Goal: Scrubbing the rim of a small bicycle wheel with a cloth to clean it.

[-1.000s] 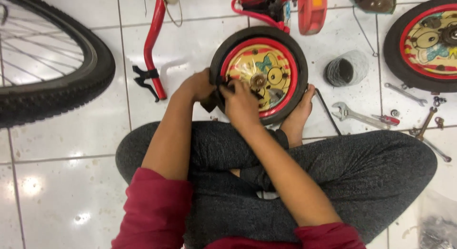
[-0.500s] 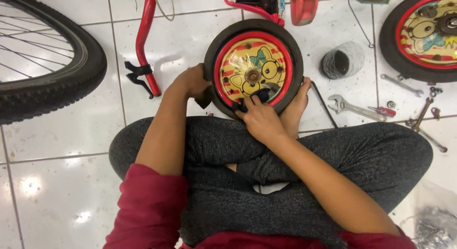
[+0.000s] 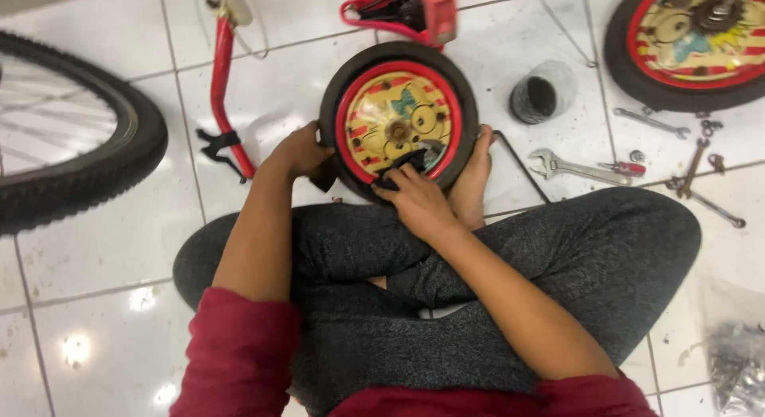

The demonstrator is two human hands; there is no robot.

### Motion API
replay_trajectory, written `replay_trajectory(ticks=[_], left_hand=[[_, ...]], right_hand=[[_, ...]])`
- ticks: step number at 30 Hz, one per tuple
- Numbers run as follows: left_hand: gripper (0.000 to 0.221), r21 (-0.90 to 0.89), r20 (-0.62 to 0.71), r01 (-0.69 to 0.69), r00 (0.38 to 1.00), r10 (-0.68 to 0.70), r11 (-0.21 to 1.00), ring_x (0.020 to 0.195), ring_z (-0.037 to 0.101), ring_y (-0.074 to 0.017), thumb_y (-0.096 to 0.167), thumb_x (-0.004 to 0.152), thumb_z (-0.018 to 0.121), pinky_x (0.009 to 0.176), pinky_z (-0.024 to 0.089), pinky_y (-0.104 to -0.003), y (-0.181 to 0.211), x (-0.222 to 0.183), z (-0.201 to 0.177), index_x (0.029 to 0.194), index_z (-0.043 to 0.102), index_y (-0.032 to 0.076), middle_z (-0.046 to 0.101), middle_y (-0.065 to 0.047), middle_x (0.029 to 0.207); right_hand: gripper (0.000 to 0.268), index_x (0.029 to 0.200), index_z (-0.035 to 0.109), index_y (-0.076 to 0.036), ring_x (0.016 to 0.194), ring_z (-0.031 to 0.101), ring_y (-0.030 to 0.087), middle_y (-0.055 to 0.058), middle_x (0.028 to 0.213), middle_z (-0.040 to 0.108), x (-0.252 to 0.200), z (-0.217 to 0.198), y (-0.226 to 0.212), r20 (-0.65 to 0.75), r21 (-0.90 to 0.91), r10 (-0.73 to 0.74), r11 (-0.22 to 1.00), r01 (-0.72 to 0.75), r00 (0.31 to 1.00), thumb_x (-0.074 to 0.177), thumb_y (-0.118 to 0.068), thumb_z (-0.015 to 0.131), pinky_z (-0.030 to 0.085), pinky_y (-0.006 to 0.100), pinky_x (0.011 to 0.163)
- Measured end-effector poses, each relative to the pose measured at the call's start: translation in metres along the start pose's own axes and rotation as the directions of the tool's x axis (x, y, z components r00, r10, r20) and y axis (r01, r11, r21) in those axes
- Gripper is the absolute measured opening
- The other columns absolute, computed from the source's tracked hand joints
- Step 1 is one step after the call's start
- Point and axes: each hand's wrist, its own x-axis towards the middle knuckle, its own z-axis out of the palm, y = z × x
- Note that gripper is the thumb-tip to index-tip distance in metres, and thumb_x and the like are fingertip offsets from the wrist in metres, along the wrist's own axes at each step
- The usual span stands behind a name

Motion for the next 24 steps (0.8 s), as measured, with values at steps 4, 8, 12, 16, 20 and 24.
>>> replay_trajectory(ticks=[4, 8, 12, 16, 20, 24], left_hand=[[0.070, -0.003, -0.002, 0.036, 0.999, -0.036, 0.999, 0.125, 0.061, -0.0436, 0.026, 0.098, 0.066, 0.109, 0.044, -0.056, -0.003, 0.000, 0.002, 0.154, 0.038, -0.005, 0.069, -0.028, 0.123], [0.074, -0.018, 0.004, 0.054, 0.999, -0.054, 0.998, 0.125, 0.062, -0.0414, 0.031, 0.099, 0.066, 0.110, 0.043, -0.055, -0.007, -0.003, 0.002, 0.156, 0.035, -0.004, 0.071, -0.026, 0.120], [0.070, -0.037, 0.012, 0.070, 0.998, -0.070, 0.997, 0.124, 0.063, -0.0415, 0.025, 0.099, 0.065, 0.109, 0.043, -0.055, 0.009, -0.017, -0.003, 0.156, 0.037, -0.003, 0.072, -0.024, 0.119], [0.071, -0.028, 0.016, 0.086, 0.996, -0.086, 0.996, 0.124, 0.063, -0.0413, 0.024, 0.097, 0.067, 0.109, 0.043, -0.055, 0.011, -0.016, -0.004, 0.156, 0.038, -0.003, 0.073, -0.024, 0.117], [0.070, -0.026, 0.016, 0.099, 0.995, -0.099, 0.995, 0.124, 0.063, -0.0417, 0.022, 0.097, 0.068, 0.109, 0.043, -0.055, 0.016, -0.019, -0.007, 0.155, 0.039, -0.002, 0.073, -0.024, 0.119], [0.071, -0.019, 0.015, 0.089, 0.996, -0.089, 0.996, 0.124, 0.062, -0.0424, 0.023, 0.096, 0.069, 0.109, 0.042, -0.055, 0.012, -0.015, -0.005, 0.156, 0.039, -0.002, 0.072, -0.025, 0.121]], right_hand=[[0.029, 0.099, 0.079, -0.025, 0.102, 0.057, 0.024, -0.001, 0.104, 0.065, -0.007, 0.013, 0.017, 0.077, 0.098, 0.128, 0.986, -0.136, 0.989, 0.089, -0.006, 0.059, 0.051, 0.033, 0.075], [0.038, 0.093, 0.082, -0.023, 0.101, 0.063, 0.028, 0.000, 0.095, 0.074, 0.007, -0.084, -0.002, 0.164, -0.134, 0.282, 0.956, -0.262, 0.945, 0.091, -0.001, 0.051, 0.006, 0.070, 0.115], [0.029, 0.090, 0.083, -0.022, 0.111, 0.072, 0.030, 0.003, 0.091, 0.081, 0.004, -0.088, 0.035, 0.369, -0.134, 0.516, 0.852, -0.505, 0.773, 0.081, 0.004, 0.073, -0.011, 0.062, 0.123], [0.019, 0.115, 0.076, -0.023, 0.109, 0.068, 0.033, 0.005, 0.112, 0.072, 0.002, -0.096, 0.058, -0.042, 0.351, 0.676, 0.700, -0.622, 0.736, 0.099, -0.018, 0.068, 0.051, 0.047, 0.098], [0.030, 0.130, 0.069, -0.010, 0.115, 0.065, 0.040, 0.017, 0.119, 0.069, 0.008, -0.060, 0.074, -0.254, 0.428, 0.586, 0.781, -0.454, 0.769, 0.100, -0.015, 0.069, 0.050, 0.050, 0.098], [0.043, 0.131, 0.069, -0.015, 0.111, 0.062, 0.031, 0.009, 0.116, 0.071, 0.014, -0.048, 0.063, -0.157, 0.261, 0.512, 0.846, -0.465, 0.845, 0.088, -0.013, 0.076, 0.046, 0.042, 0.101]])
